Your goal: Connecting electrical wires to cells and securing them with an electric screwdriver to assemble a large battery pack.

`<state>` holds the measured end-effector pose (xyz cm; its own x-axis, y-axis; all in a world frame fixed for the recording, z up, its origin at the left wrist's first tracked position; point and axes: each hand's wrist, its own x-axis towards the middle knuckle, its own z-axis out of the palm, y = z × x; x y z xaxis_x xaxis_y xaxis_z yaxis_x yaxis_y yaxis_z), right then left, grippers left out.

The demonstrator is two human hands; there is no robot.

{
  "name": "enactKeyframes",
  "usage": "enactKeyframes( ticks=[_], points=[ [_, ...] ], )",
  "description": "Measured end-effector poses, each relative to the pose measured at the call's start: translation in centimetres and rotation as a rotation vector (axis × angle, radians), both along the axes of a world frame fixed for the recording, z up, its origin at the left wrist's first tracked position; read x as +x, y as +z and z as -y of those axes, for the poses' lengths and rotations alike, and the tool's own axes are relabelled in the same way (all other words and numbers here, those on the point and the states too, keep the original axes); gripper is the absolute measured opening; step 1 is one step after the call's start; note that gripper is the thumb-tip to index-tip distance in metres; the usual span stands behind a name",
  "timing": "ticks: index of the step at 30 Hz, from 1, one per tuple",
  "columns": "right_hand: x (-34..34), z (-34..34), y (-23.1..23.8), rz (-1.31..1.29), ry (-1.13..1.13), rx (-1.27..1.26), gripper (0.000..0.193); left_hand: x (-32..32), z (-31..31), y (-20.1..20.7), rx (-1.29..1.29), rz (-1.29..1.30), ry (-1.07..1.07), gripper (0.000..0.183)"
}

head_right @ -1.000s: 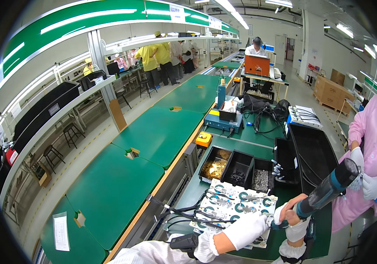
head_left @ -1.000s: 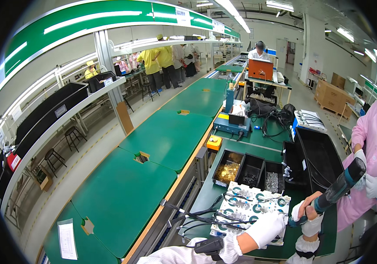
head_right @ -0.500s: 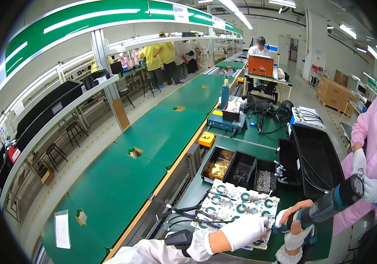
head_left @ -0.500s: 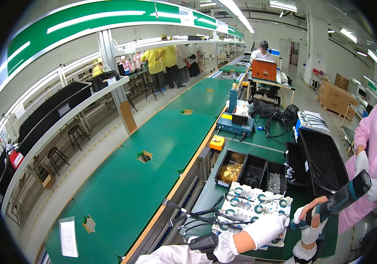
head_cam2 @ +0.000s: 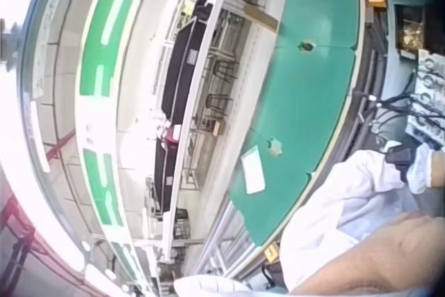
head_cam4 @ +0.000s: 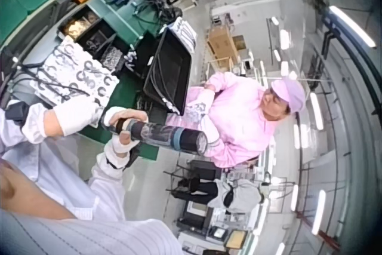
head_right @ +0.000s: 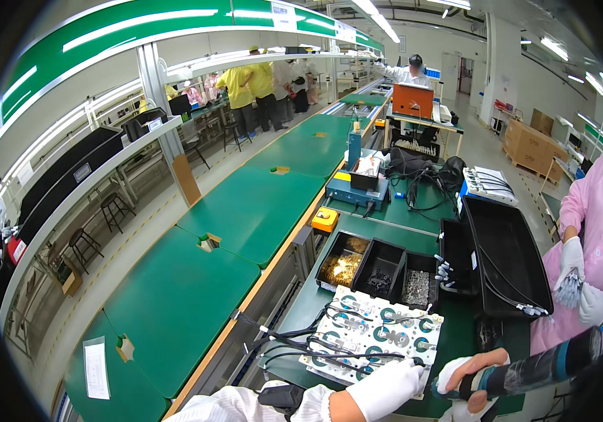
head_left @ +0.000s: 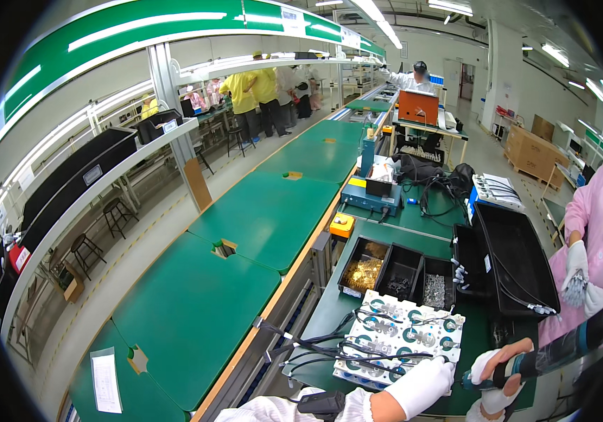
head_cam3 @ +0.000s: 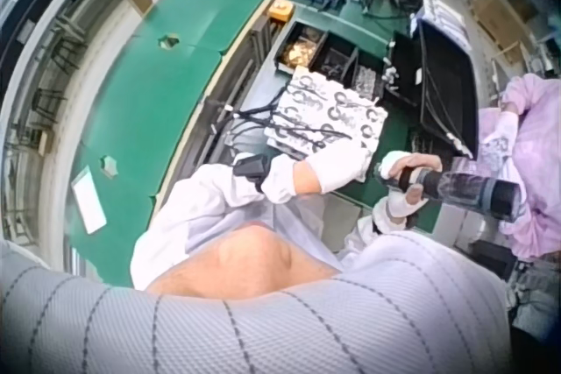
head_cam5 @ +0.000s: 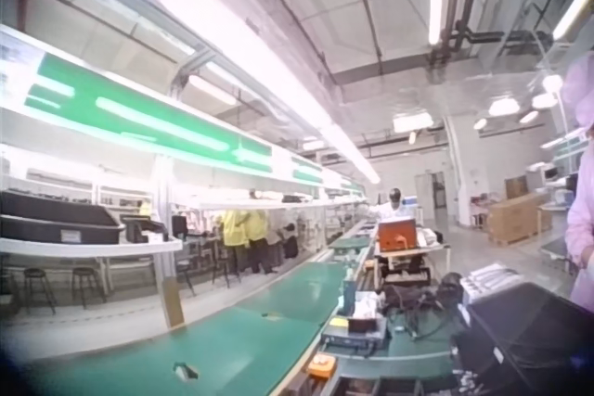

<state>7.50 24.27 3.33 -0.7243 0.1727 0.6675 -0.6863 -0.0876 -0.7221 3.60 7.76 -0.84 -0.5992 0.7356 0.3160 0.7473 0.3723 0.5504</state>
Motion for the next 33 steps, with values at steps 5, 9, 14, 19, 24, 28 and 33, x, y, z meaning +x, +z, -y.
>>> enactKeyframes(
  ticks=[5,9,14,19,24,28,33],
  points=[
    [0.6,0.0,-1.7,0.038,0.001,-0.088,0.054,-1.3,-0.3,-1.3,0.022,0.186,-0.128,0.016],
    [0.6,-0.6,-2.5,0.013,0.020,-0.098,0.055,-1.4,-0.5,-1.4,0.043,0.146,-0.136,0.013],
    [1.1,0.1,-1.5,-0.037,0.024,-0.094,0.059,-0.7,-0.3,-1.1,0.053,0.156,-0.090,0.012],
    [0.8,-0.1,-2.0,0.000,0.049,-0.074,0.060,-0.9,-0.1,-1.6,0.045,0.100,-0.136,0.014],
    [0.2,-0.9,-2.2,0.000,0.117,-0.031,0.057,-1.3,0.0,-0.9,0.046,0.188,-0.147,0.014],
    [0.3,-1.0,-2.2,0.013,0.086,-0.013,0.057,-1.3,-0.2,-0.5,0.008,0.216,-0.146,0.013],
    [0.1,1.1,-1.2,0.164,-0.062,-0.005,0.056,-0.9,0.1,-1.0,0.017,0.191,-0.132,0.012]
  ],
)
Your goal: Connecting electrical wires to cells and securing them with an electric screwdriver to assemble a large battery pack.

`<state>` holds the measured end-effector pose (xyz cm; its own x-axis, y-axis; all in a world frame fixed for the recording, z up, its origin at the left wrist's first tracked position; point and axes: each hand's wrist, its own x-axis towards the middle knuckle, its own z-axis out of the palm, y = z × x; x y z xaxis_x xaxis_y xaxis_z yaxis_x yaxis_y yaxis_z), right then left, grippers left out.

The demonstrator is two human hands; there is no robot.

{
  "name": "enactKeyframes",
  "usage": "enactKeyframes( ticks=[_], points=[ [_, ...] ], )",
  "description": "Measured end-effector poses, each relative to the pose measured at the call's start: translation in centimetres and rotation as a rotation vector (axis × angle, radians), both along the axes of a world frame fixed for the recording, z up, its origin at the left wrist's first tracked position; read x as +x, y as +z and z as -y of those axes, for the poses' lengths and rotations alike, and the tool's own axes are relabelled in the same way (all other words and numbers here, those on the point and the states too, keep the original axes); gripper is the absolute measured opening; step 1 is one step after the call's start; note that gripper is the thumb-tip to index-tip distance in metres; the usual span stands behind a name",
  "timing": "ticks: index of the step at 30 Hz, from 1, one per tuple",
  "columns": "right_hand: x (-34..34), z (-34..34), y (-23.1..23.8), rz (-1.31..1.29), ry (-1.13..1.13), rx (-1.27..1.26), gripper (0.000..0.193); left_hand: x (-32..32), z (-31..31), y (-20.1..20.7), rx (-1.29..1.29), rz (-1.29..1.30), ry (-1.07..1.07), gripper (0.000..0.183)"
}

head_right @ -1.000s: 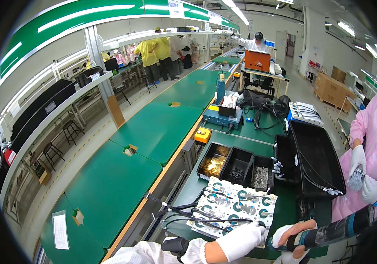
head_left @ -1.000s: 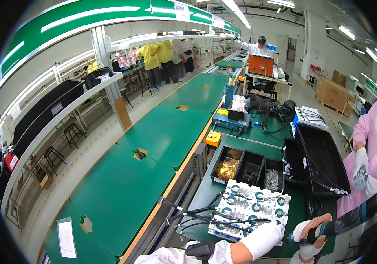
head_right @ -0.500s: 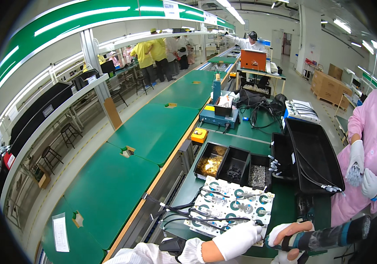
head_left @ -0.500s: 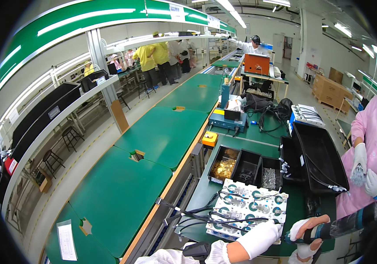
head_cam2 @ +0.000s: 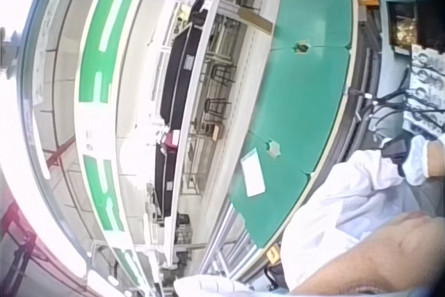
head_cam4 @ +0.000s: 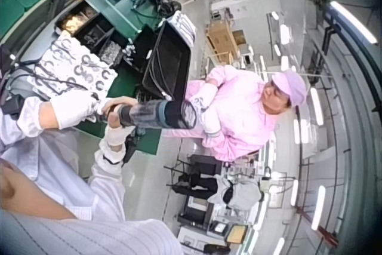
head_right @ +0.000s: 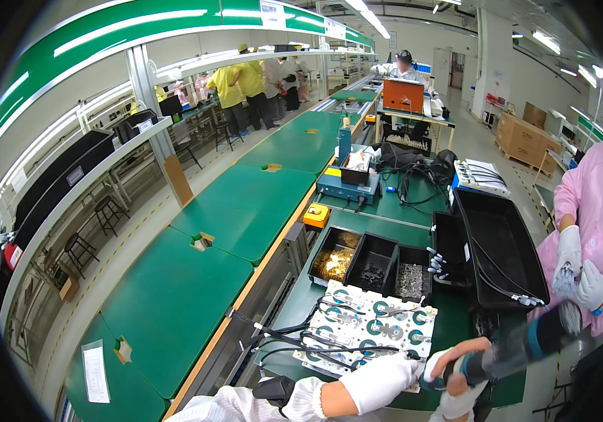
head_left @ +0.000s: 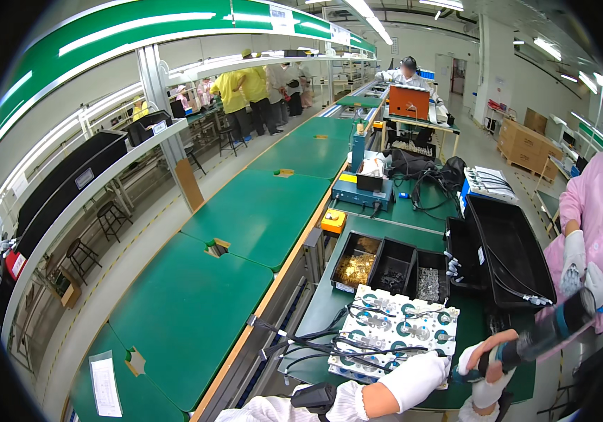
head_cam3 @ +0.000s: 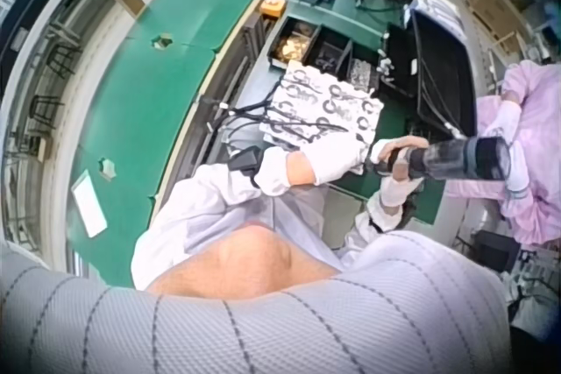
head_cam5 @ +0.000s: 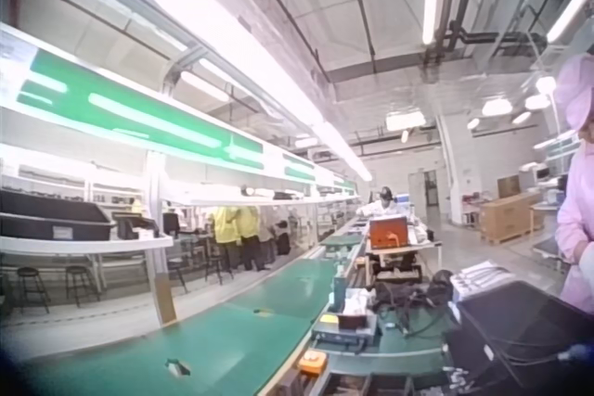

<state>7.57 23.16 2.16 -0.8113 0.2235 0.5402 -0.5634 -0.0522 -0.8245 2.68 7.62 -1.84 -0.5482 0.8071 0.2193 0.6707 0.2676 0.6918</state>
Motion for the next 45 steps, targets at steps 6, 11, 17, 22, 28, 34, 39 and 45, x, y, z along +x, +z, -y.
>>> enactKeyframes(
  ticks=[6,11,17,22,28,34,39,45],
  points=[
    [-0.7,-2.0,0.2,0.178,-0.319,0.198,0.053,-0.3,-0.8,-1.3,0.059,0.001,-0.030,0.014],
    [-2.4,-5.2,-0.9,0.098,0.605,0.184,0.055,-0.4,0.1,0.0,-0.004,-0.033,-0.019,0.013],
    [-1.1,-2.6,-0.9,0.011,0.127,0.035,0.040,-0.1,-0.3,0.1,-0.026,-0.078,-0.009,0.012],
    [-1.0,-1.7,-1.4,0.126,-0.093,0.267,0.030,-0.3,0.1,-0.3,0.036,-0.075,0.007,0.012],
    [-2.1,-1.5,-1.2,-0.004,-0.086,0.064,0.041,-0.9,0.8,1.1,-0.047,-0.074,0.018,0.012],
    [4.8,-4.1,5.8,-0.068,-0.121,-0.439,0.041,-2.6,12.8,11.7,0.425,-0.491,0.148,0.010],
    [6.1,-7.4,0.9,0.605,-0.411,0.715,0.036,3.4,41.0,21.9,-0.220,-1.332,1.480,0.012],
    [7.3,-11.6,-9.3,1.028,-0.591,1.291,0.046,24.4,70.5,30.1,-1.111,-0.738,2.627,0.072]
  ],
)
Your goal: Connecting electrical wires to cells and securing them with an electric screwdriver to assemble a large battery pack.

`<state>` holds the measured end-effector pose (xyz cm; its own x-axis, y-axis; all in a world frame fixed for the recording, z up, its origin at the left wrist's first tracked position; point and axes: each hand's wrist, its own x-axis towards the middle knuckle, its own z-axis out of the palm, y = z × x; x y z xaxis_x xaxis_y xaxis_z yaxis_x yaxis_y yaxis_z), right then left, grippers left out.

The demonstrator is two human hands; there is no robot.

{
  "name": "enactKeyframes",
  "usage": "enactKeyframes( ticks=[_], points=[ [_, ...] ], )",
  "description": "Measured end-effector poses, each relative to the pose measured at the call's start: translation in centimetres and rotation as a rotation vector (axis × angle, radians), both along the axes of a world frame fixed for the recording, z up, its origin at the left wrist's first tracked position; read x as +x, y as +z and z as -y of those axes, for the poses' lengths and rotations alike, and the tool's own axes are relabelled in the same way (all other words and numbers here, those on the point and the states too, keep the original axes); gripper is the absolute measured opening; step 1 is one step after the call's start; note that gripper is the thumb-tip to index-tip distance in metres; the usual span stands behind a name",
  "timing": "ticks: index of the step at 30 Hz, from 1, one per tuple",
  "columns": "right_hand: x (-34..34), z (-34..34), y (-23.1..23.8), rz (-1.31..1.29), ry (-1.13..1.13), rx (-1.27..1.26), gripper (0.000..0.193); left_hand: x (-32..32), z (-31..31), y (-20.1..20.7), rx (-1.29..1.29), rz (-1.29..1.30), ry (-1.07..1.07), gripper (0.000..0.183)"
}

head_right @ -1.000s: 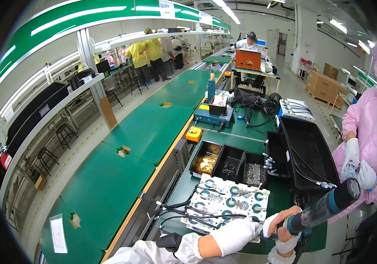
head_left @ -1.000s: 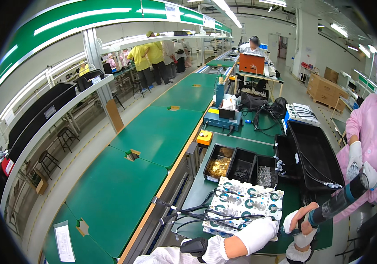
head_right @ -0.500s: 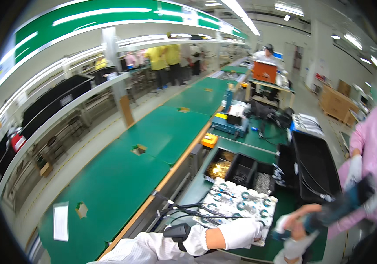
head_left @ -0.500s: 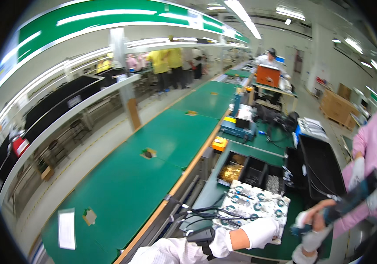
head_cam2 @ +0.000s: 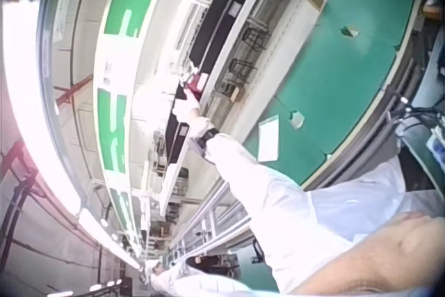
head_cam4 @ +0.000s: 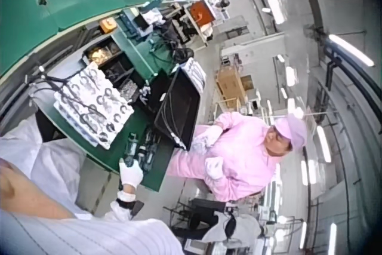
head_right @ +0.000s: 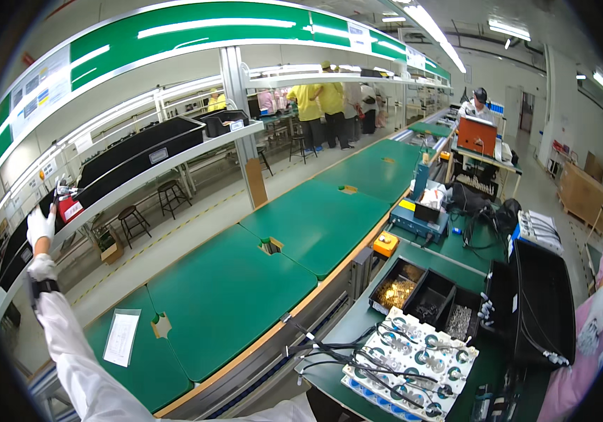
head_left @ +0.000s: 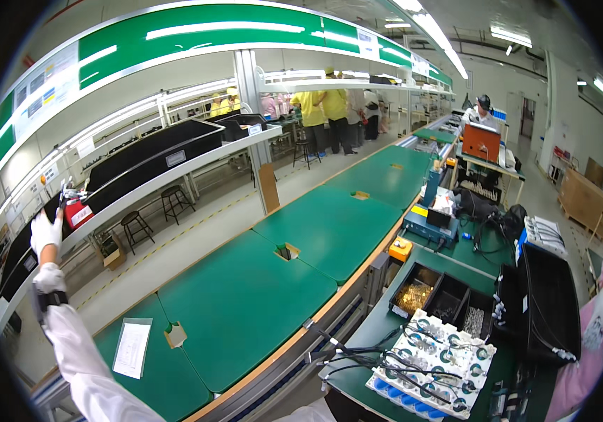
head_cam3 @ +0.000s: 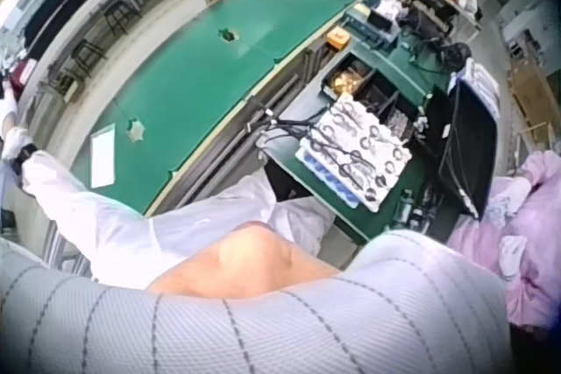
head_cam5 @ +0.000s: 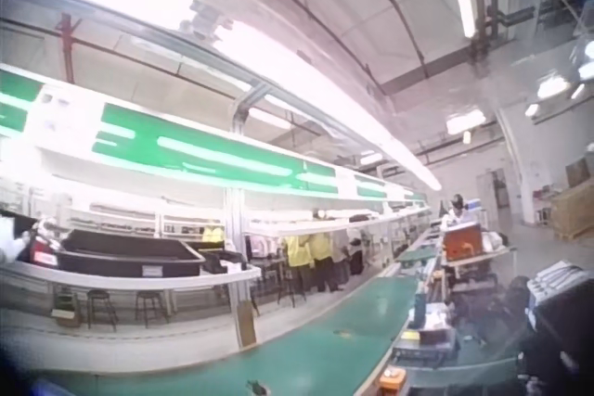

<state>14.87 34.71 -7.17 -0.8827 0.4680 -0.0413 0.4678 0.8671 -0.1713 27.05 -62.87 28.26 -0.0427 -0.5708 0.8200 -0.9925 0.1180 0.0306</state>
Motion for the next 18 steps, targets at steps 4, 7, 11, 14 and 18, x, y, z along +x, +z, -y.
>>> enactKeyframes(
  ticks=[4,7,11,14,18],
  points=[
    [-2.2,0.0,-3.3,-0.147,0.121,0.101,0.052,0.4,2.5,-0.1,0.254,0.192,-0.341,0.062],
    [-3.9,2.5,0.5,0.099,0.036,0.042,0.059,0.2,4.6,-0.6,0.158,0.174,-0.487,0.052],
    [-4.0,5.0,3.3,-0.473,0.183,0.011,0.035,0.7,7.3,-2.5,0.109,0.068,-0.517,0.039],
    [-7.7,4.7,-0.5,-0.819,0.248,-0.560,0.031,2.3,7.7,0.3,-0.235,0.048,-0.416,0.035],
    [-10.5,7.0,1.0,-0.807,0.278,-0.504,0.021,0.3,5.8,-0.5,-0.221,-0.230,-0.498,0.037]
  ],
)
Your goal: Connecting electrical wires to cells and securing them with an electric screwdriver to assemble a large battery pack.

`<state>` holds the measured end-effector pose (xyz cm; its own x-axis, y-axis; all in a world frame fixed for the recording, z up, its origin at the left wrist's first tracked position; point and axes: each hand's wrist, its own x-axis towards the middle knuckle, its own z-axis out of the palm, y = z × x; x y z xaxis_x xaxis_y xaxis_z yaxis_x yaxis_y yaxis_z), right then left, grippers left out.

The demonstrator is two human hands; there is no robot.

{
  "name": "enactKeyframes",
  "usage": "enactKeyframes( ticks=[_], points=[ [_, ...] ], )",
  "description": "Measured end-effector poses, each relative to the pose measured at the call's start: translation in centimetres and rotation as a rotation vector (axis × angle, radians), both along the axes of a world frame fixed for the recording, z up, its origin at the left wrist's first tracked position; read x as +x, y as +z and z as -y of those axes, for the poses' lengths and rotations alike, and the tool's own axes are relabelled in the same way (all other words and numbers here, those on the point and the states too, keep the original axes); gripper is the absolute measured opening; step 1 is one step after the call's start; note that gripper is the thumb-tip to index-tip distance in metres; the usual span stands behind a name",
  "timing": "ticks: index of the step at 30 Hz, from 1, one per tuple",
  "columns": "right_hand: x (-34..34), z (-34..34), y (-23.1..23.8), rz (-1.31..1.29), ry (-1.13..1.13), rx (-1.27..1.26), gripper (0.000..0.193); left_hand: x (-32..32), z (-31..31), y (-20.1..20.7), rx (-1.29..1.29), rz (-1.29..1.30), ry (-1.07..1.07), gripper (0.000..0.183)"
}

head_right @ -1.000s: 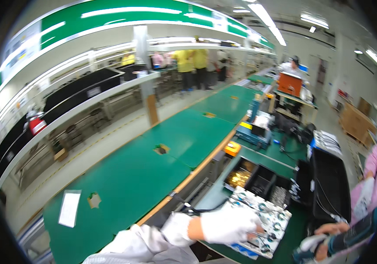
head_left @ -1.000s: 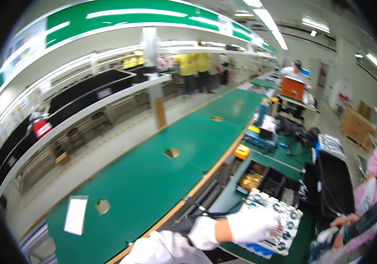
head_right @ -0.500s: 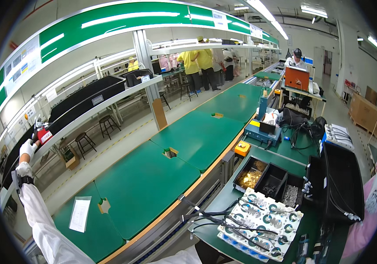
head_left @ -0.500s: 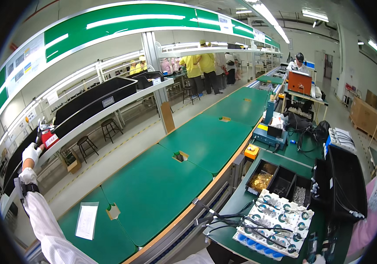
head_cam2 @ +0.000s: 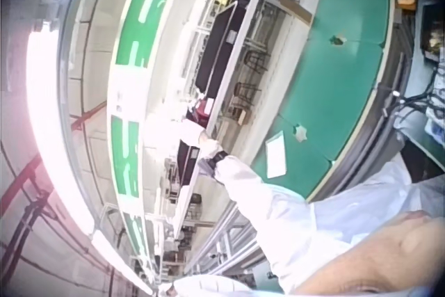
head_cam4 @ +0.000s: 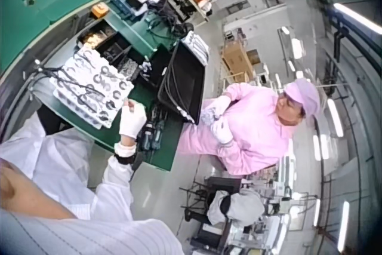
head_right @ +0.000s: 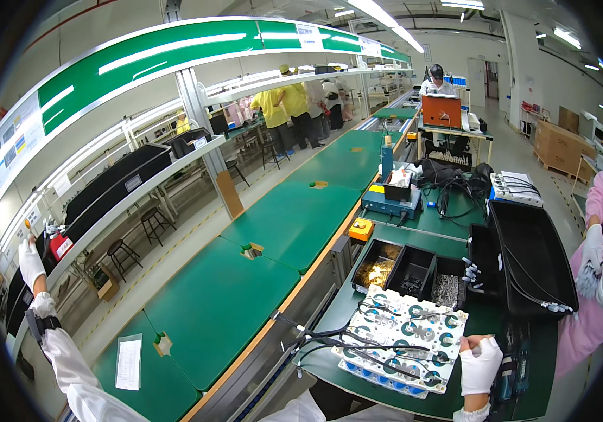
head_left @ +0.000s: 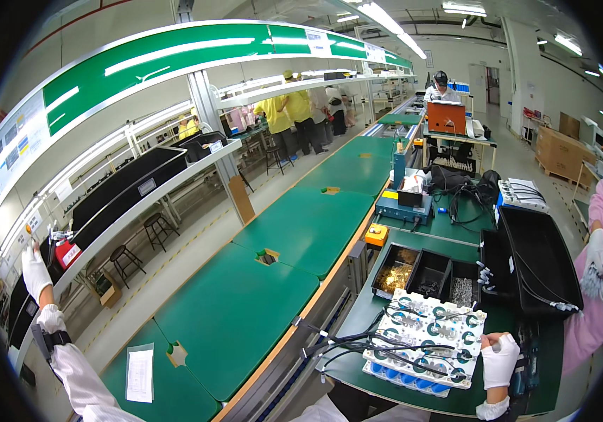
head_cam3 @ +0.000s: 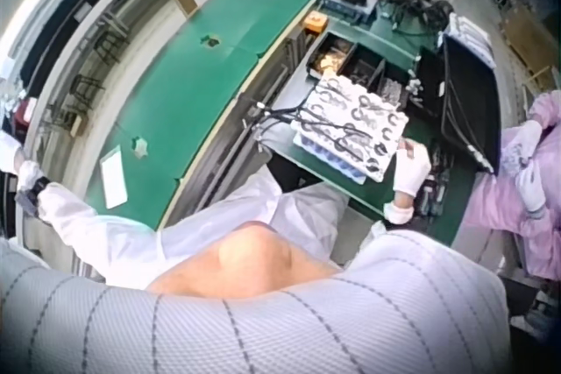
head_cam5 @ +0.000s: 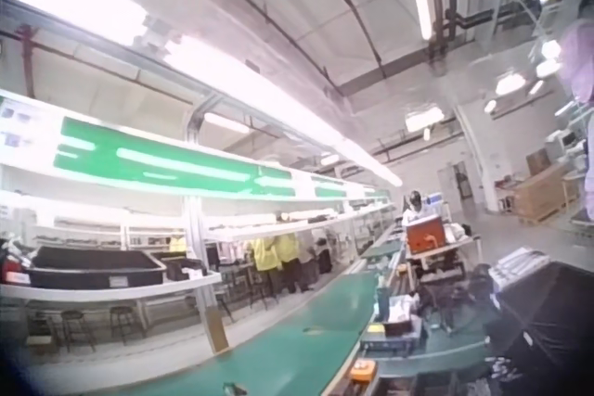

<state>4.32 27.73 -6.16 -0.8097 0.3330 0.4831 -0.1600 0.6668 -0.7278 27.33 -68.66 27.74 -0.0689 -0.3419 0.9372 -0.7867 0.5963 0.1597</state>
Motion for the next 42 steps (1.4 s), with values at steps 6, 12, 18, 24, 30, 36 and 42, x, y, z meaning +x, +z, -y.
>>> enactKeyframes(
  ticks=[6,12,18,24,30,36,42],
  points=[
    [-0.6,1.8,1.1,-0.010,0.018,-0.334,0.018,-7.9,-12.8,6.3,-0.496,-0.159,-0.627,0.036],
    [-0.1,2.9,3.1,0.036,-0.042,-0.077,0.014,-14.2,-34.5,7.8,-0.264,-0.158,-1.277,0.052],
    [0.0,3.7,3.3,0.015,-0.078,0.152,0.012,-19.3,-44.3,2.3,-0.081,0.376,-1.820,0.092],
    [1.1,4.1,4.3,0.026,-0.073,0.074,0.013,-22.1,-47.3,-7.9,0.477,0.687,-2.141,0.090],
    [0.3,3.2,2.7,-0.089,-0.105,0.092,0.016,-28.5,-48.8,-19.0,0.611,1.552,-1.741,0.034],
    [-0.2,4.8,3.4,0.002,-0.100,-0.019,0.008,-34.2,-57.8,-22.1,0.322,1.052,-1.892,0.027],
    [0.5,3.8,3.8,0.070,-0.105,-0.020,0.013,-39.5,-72.1,-24.0,0.242,1.296,-1.787,0.059]
  ],
)
